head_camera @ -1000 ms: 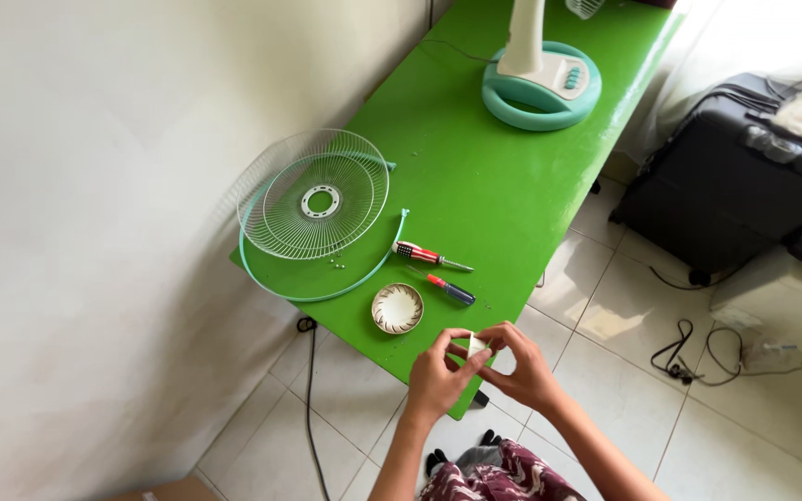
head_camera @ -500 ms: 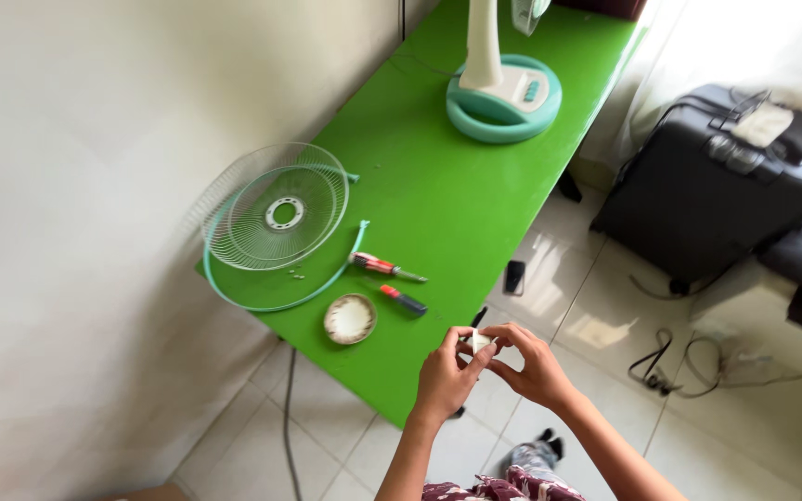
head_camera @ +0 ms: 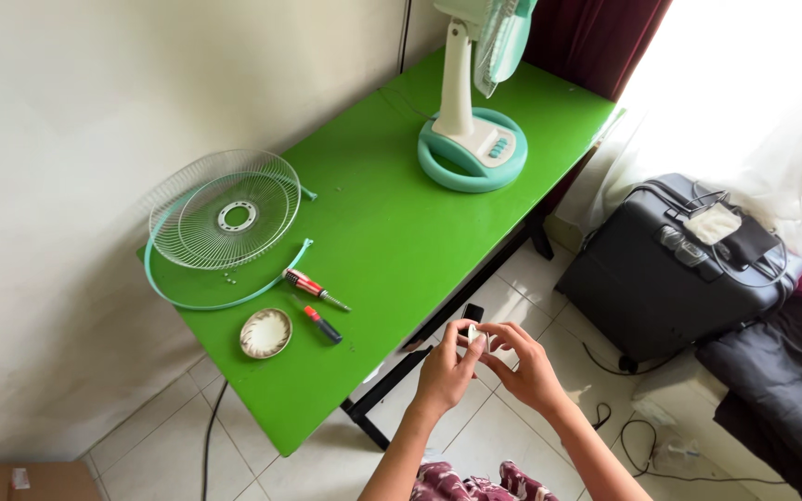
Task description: The person assembles a teal table fan on a green table. They attach the fan blades to the motor hub, secure the front grille, and tighten the screws using a screwdriver. The fan is fully assembled by the end of the clip.
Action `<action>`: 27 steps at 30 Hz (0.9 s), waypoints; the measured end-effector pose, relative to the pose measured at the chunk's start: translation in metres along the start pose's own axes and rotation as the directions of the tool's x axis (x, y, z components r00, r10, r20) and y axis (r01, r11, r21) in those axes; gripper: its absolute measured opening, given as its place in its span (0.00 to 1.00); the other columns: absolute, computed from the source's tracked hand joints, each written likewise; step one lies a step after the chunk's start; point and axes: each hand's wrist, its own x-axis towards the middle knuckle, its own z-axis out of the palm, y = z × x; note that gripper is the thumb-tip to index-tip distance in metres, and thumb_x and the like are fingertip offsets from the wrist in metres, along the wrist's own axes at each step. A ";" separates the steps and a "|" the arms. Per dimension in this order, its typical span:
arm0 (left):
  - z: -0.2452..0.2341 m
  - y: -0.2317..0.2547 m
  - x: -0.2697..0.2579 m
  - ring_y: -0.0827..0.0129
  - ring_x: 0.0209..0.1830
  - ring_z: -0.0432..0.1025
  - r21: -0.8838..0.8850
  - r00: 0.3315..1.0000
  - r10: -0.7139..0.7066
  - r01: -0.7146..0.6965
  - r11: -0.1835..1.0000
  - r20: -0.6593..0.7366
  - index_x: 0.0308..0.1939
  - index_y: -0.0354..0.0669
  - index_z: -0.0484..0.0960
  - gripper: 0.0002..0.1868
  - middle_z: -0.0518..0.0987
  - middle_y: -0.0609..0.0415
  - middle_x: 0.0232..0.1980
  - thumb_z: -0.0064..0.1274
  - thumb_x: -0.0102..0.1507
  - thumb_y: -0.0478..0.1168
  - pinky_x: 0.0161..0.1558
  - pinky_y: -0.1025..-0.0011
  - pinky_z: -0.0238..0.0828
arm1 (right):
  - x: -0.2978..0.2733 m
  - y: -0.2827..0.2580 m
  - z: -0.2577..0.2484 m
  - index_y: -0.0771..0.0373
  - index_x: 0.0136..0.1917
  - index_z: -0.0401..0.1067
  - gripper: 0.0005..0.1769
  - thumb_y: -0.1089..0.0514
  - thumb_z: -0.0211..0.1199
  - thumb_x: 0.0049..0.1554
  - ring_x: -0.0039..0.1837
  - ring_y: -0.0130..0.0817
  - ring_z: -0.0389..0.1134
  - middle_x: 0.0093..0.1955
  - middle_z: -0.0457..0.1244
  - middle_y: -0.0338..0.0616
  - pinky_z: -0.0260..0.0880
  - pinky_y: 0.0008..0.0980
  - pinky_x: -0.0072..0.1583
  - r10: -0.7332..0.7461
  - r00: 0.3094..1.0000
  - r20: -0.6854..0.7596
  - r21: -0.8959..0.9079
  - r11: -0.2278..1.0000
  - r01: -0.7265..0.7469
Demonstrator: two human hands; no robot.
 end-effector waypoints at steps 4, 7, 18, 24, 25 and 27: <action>0.019 0.017 0.029 0.70 0.31 0.80 -0.039 0.999 0.040 -0.040 0.998 0.016 0.65 0.50 0.71 0.28 0.83 0.52 0.45 0.46 0.67 0.61 0.33 0.72 0.77 | 0.014 0.018 -0.031 0.58 0.62 0.73 0.28 0.66 0.71 0.48 0.50 0.33 0.72 0.55 0.69 0.40 0.73 0.35 0.53 -0.017 1.000 -0.017 0.009 1.000 0.018; 0.036 0.027 0.058 0.70 0.32 0.80 -0.038 0.997 0.075 -0.074 0.997 0.028 0.66 0.50 0.71 0.28 0.84 0.51 0.46 0.48 0.67 0.59 0.34 0.71 0.76 | 0.029 0.038 -0.053 0.58 0.62 0.72 0.28 0.67 0.71 0.47 0.49 0.32 0.72 0.57 0.69 0.40 0.73 0.34 0.52 -0.006 0.999 -0.034 0.017 1.000 0.007; 0.065 0.085 0.211 0.64 0.43 0.79 -0.001 0.946 0.322 -0.322 0.947 -0.030 0.68 0.47 0.72 0.27 0.78 0.46 0.58 0.52 0.68 0.53 0.44 0.68 0.79 | 0.147 0.123 -0.126 0.62 0.61 0.73 0.28 0.70 0.72 0.46 0.50 0.32 0.73 0.58 0.68 0.43 0.73 0.32 0.53 -0.058 0.985 -0.165 0.006 0.998 0.060; 0.065 0.120 0.294 0.66 0.45 0.80 0.083 0.931 0.366 -0.365 0.927 0.004 0.72 0.51 0.70 0.28 0.78 0.50 0.60 0.51 0.69 0.51 0.47 0.67 0.77 | 0.219 0.163 -0.154 0.62 0.61 0.72 0.29 0.71 0.72 0.46 0.53 0.33 0.72 0.62 0.66 0.45 0.74 0.29 0.55 -0.098 0.959 -0.267 0.005 0.995 0.103; 0.066 0.124 0.305 0.64 0.47 0.79 0.129 0.928 0.371 -0.370 0.920 0.014 0.73 0.51 0.68 0.30 0.77 0.50 0.61 0.52 0.68 0.51 0.49 0.65 0.76 | 0.229 0.170 -0.157 0.63 0.61 0.72 0.29 0.71 0.72 0.46 0.53 0.33 0.72 0.61 0.66 0.45 0.74 0.29 0.56 -0.098 0.956 -0.278 0.024 0.994 0.108; 0.065 0.132 0.325 0.61 0.51 0.78 0.227 0.923 0.384 -0.381 0.896 0.031 0.75 0.50 0.65 0.33 0.76 0.49 0.63 0.53 0.67 0.51 0.52 0.63 0.75 | 0.251 0.185 -0.163 0.64 0.61 0.72 0.29 0.72 0.71 0.47 0.54 0.32 0.71 0.61 0.66 0.45 0.73 0.30 0.57 -0.103 0.948 -0.301 0.063 0.990 0.128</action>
